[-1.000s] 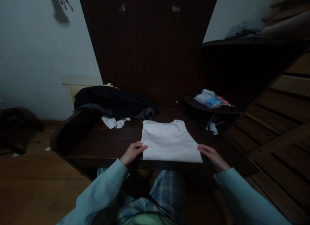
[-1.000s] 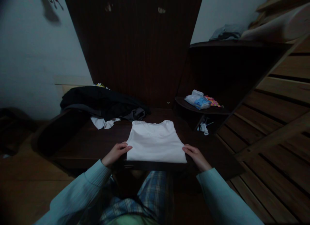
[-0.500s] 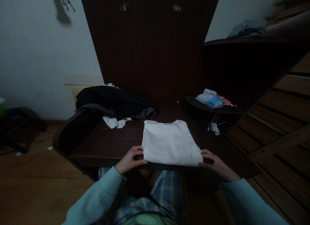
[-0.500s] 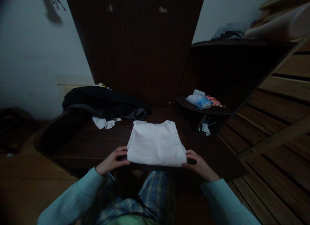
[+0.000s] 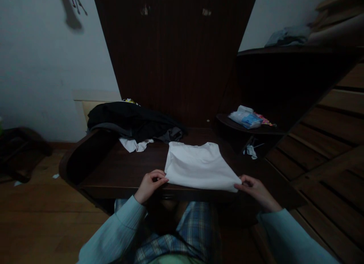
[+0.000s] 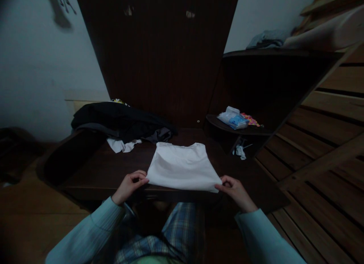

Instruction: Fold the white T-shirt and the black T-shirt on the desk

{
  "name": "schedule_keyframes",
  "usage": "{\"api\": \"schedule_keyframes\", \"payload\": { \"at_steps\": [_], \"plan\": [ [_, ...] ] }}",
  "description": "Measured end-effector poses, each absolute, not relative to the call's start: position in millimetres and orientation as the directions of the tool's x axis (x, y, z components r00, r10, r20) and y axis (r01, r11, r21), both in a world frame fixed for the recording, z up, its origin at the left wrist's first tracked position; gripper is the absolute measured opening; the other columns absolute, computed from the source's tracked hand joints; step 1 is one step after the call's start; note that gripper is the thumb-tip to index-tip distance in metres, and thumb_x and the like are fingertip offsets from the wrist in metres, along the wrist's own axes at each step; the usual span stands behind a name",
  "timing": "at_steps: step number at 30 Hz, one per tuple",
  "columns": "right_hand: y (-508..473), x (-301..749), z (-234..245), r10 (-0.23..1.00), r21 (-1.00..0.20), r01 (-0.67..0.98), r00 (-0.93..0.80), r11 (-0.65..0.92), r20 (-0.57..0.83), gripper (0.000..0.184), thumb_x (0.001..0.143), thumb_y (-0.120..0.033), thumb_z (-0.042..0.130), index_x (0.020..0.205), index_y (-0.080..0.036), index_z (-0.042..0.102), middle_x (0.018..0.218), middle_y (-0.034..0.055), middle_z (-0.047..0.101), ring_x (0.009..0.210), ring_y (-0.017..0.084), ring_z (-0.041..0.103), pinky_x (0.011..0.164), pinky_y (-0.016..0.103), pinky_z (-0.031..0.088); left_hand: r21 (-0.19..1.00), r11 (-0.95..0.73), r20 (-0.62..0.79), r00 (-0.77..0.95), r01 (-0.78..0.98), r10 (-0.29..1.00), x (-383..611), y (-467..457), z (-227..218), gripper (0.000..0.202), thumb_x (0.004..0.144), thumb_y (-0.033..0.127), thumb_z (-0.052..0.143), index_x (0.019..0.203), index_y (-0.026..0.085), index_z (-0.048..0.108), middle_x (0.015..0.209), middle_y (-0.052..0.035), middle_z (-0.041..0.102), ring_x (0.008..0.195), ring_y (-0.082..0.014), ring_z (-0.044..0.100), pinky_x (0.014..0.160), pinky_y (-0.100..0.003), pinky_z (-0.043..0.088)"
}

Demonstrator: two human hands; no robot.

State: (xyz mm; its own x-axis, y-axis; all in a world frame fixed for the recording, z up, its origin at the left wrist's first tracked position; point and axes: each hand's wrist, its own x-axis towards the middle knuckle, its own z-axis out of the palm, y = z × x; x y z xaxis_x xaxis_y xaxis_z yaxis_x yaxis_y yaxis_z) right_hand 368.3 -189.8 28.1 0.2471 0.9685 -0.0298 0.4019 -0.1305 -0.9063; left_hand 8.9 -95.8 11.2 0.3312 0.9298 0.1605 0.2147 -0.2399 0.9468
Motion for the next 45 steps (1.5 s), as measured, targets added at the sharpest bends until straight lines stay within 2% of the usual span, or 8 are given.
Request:
{"api": "schedule_keyframes", "payload": {
  "at_steps": [7, 14, 18, 21, 27, 34, 41, 45],
  "plan": [
    [-191, 366, 17, 0.974, -0.928, 0.324, 0.19, -0.184, -0.127, 0.053, 0.039, -0.053, 0.075, 0.076, -0.018, 0.063, 0.065, 0.0048, 0.067, 0.065, 0.021, 0.062, 0.063, 0.031, 0.05, 0.949, -0.214, 0.121, 0.362, 0.23, 0.924, 11, -98, 10, 0.03, 0.058, 0.045, 0.067, 0.06, 0.015, 0.06, 0.069, -0.0034, 0.062, 0.068, -0.0154, 0.055, 0.067, -0.027, 0.043],
    [-184, 373, 33, 0.928, -0.928, 0.324, 0.37, -0.183, -0.054, 0.053, 0.032, -0.053, 0.076, 0.067, -0.015, 0.064, 0.06, 0.0056, 0.065, 0.054, 0.018, 0.059, 0.053, 0.028, 0.047, 0.969, -0.199, 0.155, 0.262, 0.149, 0.952, 8, -91, 16, 0.03, 0.057, 0.041, 0.068, 0.055, 0.015, 0.054, 0.069, -0.0026, 0.061, 0.066, -0.0142, 0.055, 0.065, -0.026, 0.043],
    [-182, 377, 34, 0.962, -0.885, 0.417, 0.255, -0.204, -0.101, 0.048, 0.033, -0.05, 0.076, 0.064, -0.016, 0.064, 0.05, -0.0006, 0.058, 0.048, 0.013, 0.053, 0.047, 0.024, 0.042, 0.918, -0.262, 0.117, 0.429, 0.298, 0.896, 3, -90, 17, 0.029, 0.055, 0.04, 0.07, 0.051, 0.016, 0.055, 0.065, -0.0023, 0.06, 0.065, -0.0146, 0.054, 0.064, -0.025, 0.042],
    [-182, 378, 31, 0.977, -0.885, 0.42, 0.162, -0.199, -0.142, 0.05, 0.037, -0.055, 0.073, 0.068, -0.016, 0.066, 0.058, 0.0017, 0.062, 0.057, 0.016, 0.057, 0.053, 0.025, 0.044, 0.846, -0.332, 0.072, 0.528, 0.417, 0.846, -1, -92, 23, 0.026, 0.056, 0.041, 0.07, 0.056, 0.016, 0.06, 0.063, -0.0013, 0.059, 0.064, -0.0139, 0.052, 0.062, -0.024, 0.041],
    [-165, 381, 31, 0.965, -0.891, 0.419, 0.253, -0.175, -0.071, 0.052, 0.049, -0.066, 0.062, 0.066, -0.016, 0.069, 0.066, 0.0048, 0.066, 0.066, 0.02, 0.058, 0.062, 0.028, 0.044, 0.816, -0.411, 0.149, 0.539, 0.406, 0.829, 8, -85, 46, 0.028, 0.067, 0.043, 0.059, 0.075, 0.017, 0.066, 0.078, -0.0041, 0.061, 0.076, -0.0168, 0.056, 0.072, -0.026, 0.041],
    [-145, 368, 27, 0.963, -0.88, 0.406, 0.202, -0.247, -0.177, 0.046, 0.048, -0.059, 0.065, 0.06, -0.014, 0.066, 0.058, 0.0017, 0.062, 0.057, 0.016, 0.053, 0.055, 0.027, 0.038, 0.88, -0.235, 0.031, 0.444, 0.412, 0.896, 29, -58, 21, 0.036, 0.065, 0.05, 0.057, 0.06, 0.015, 0.061, 0.06, -0.0006, 0.057, 0.061, -0.0148, 0.051, 0.058, -0.024, 0.037],
    [-146, 360, 17, 0.939, -0.87, 0.459, 0.345, -0.181, -0.014, 0.04, 0.046, -0.056, 0.065, 0.049, -0.017, 0.053, 0.043, -0.0052, 0.042, 0.045, 0.009, 0.036, 0.045, 0.023, 0.026, 0.969, -0.113, 0.066, 0.21, 0.222, 0.975, 34, -54, 6, 0.045, 0.051, 0.058, 0.063, 0.051, 0.017, 0.044, 0.049, 0.0063, 0.041, 0.048, -0.0076, 0.037, 0.049, -0.021, 0.029],
    [-144, 366, 15, 0.958, -0.82, 0.537, 0.283, -0.195, -0.043, 0.042, 0.043, -0.056, 0.065, 0.047, -0.018, 0.049, 0.044, -0.0051, 0.041, 0.047, 0.009, 0.036, 0.046, 0.023, 0.025, 0.957, -0.082, 0.009, 0.253, 0.278, 0.967, 33, -51, 10, 0.046, 0.047, 0.057, 0.065, 0.05, 0.017, 0.044, 0.048, 0.0061, 0.041, 0.048, -0.0074, 0.036, 0.047, -0.02, 0.029]
  ]
}}
